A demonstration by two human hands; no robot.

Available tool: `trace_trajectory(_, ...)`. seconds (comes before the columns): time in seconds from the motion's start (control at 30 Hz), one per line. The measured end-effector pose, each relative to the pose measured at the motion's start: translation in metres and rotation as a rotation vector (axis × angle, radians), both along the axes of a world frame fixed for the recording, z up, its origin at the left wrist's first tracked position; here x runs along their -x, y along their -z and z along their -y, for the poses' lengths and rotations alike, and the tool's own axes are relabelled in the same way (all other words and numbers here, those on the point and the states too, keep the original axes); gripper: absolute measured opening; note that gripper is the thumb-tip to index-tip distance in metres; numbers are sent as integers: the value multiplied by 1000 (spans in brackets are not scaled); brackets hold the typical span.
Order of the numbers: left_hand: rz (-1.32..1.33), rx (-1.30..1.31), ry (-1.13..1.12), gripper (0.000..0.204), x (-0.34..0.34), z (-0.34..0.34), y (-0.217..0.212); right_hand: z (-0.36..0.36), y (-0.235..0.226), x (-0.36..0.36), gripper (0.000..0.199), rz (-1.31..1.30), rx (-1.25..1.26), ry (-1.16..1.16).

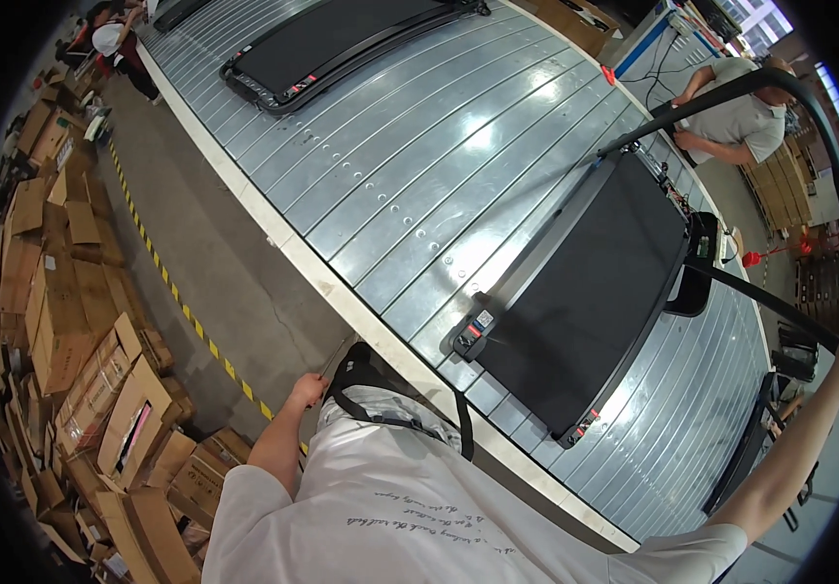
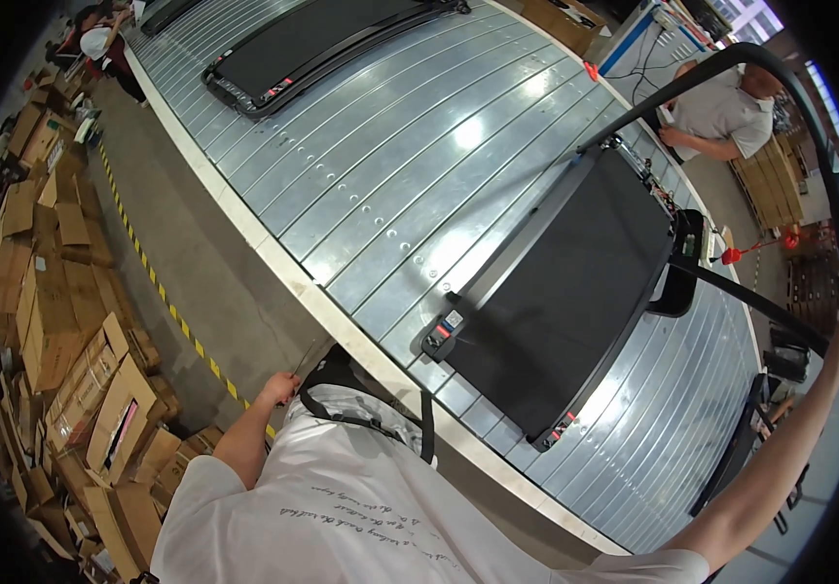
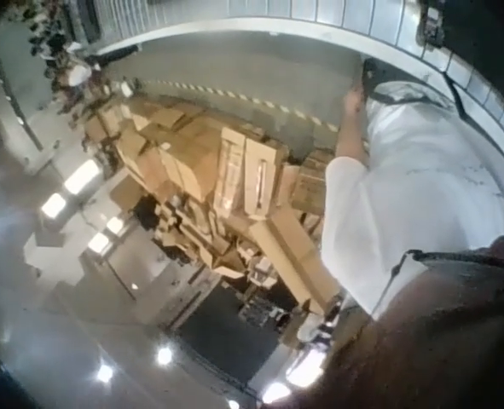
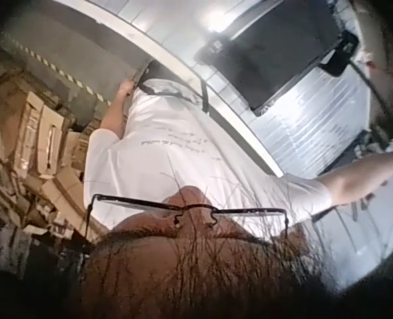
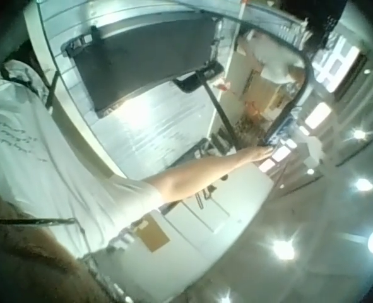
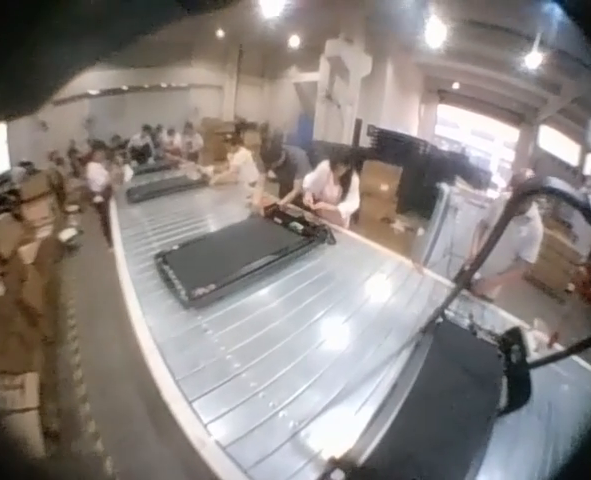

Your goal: Assembling and inspecting treadmills on a production line.

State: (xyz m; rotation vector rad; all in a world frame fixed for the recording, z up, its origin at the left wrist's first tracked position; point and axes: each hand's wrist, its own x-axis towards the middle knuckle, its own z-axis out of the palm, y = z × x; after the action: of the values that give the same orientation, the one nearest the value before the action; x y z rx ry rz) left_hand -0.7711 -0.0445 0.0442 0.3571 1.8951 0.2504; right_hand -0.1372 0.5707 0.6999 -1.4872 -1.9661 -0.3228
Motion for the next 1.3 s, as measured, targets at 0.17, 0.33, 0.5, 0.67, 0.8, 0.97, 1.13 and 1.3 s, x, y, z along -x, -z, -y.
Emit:
trace_trajectory(0.17,-76,-4,112,31,-7,5,-5,-36,18,-15,45,-88,-95,-98)
trace_trajectory(0.33,-77,-12,79,36,2,19,-7,-44,13,-27,49,-144,-142,-164)
trace_trajectory(0.5,-147,-9,166,37,-1,15,-3,-41,10,-30,49,-55,-270,-162)
trace_trajectory(0.67,-243,-79,285,37,2,15,3,-31,15,-48,45,-40,-311,-69)
trace_trajectory(0.8,-150,-16,171,33,-3,14,-20,-25,15,-42,42,-31,-350,2)
trace_trajectory(0.97,-141,-14,117,32,-8,14,-51,-20,8,-33,44,66,-408,122)
trace_trajectory(1.13,-351,-128,212,34,-17,43,-50,-23,19,-49,52,-7,-395,202)
trace_trajectory(1.3,-492,-286,74,39,-41,-6,-126,-17,-1,-60,66,-96,-481,223)
